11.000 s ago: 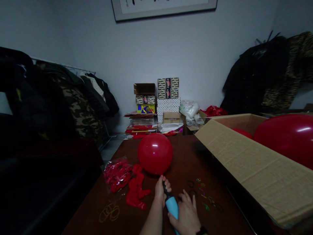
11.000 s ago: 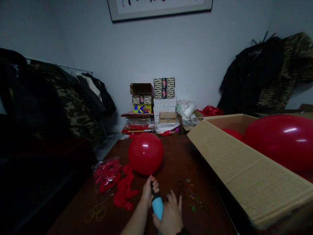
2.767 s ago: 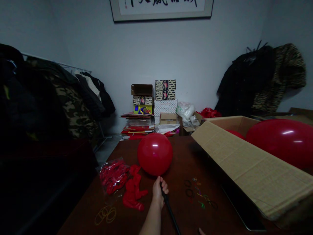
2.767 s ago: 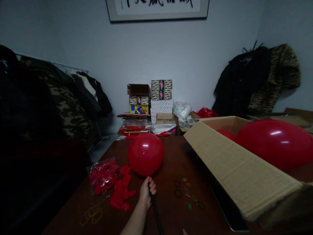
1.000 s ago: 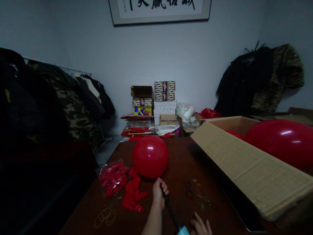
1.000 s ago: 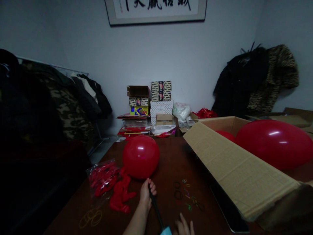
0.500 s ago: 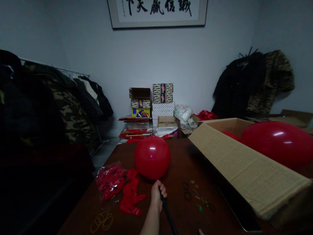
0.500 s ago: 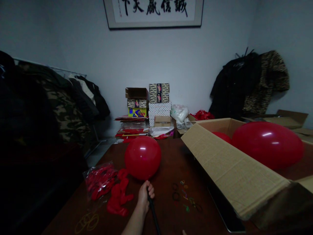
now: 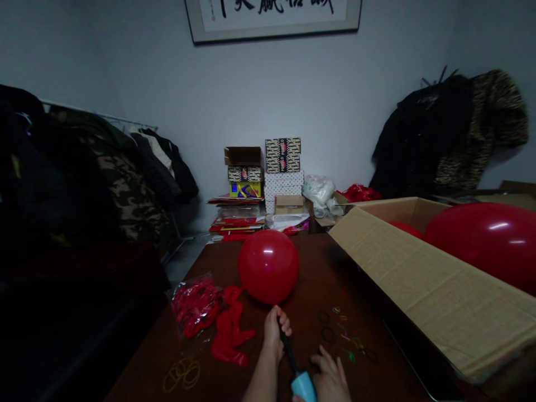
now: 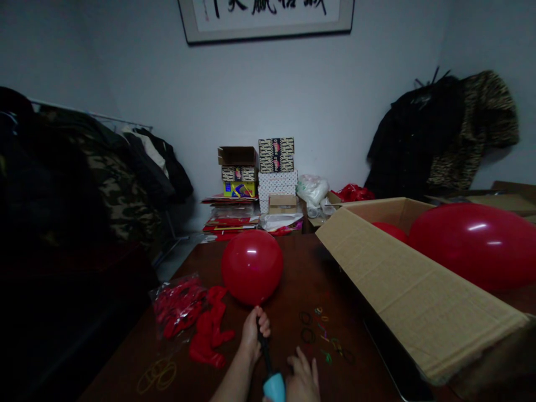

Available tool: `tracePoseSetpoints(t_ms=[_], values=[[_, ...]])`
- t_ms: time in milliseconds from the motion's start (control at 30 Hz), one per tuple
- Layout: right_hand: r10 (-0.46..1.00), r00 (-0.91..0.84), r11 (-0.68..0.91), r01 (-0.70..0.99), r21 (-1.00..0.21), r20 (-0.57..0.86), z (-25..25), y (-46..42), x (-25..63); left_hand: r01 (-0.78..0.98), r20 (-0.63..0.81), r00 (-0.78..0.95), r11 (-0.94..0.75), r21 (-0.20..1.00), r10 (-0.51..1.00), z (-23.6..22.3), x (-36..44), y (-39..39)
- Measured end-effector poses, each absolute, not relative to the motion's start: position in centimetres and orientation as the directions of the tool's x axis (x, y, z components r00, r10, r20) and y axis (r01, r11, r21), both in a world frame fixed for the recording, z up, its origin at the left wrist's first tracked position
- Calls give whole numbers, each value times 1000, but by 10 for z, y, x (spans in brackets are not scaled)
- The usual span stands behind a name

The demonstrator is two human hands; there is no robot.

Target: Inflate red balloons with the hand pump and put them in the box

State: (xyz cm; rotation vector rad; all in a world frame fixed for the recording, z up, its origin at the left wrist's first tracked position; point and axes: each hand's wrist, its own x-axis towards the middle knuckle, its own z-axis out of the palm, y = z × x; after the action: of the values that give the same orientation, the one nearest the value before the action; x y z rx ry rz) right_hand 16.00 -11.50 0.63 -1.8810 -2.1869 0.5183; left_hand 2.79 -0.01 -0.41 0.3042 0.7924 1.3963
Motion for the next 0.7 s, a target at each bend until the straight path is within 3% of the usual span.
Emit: tracePoseSetpoints(t_ms=[133,267,600,700], values=[[994,-106,96,903,-419,-1,34,-101,143,-752,-309,-41,175,636,950,-3,28,0],[997,-70,55,906,-421,-21,42,-97,135,-748,-311,-24,189,636,950,-1,27,0],[992,-111,84,923,-375,-53,14,-128,153,-743,-292,-36,169,648,956,-1,28,-2],[998,-56,53,943,-327,-2,-6,-141,161,-750,-290,-27,172,638,957,-1,28,-2]])
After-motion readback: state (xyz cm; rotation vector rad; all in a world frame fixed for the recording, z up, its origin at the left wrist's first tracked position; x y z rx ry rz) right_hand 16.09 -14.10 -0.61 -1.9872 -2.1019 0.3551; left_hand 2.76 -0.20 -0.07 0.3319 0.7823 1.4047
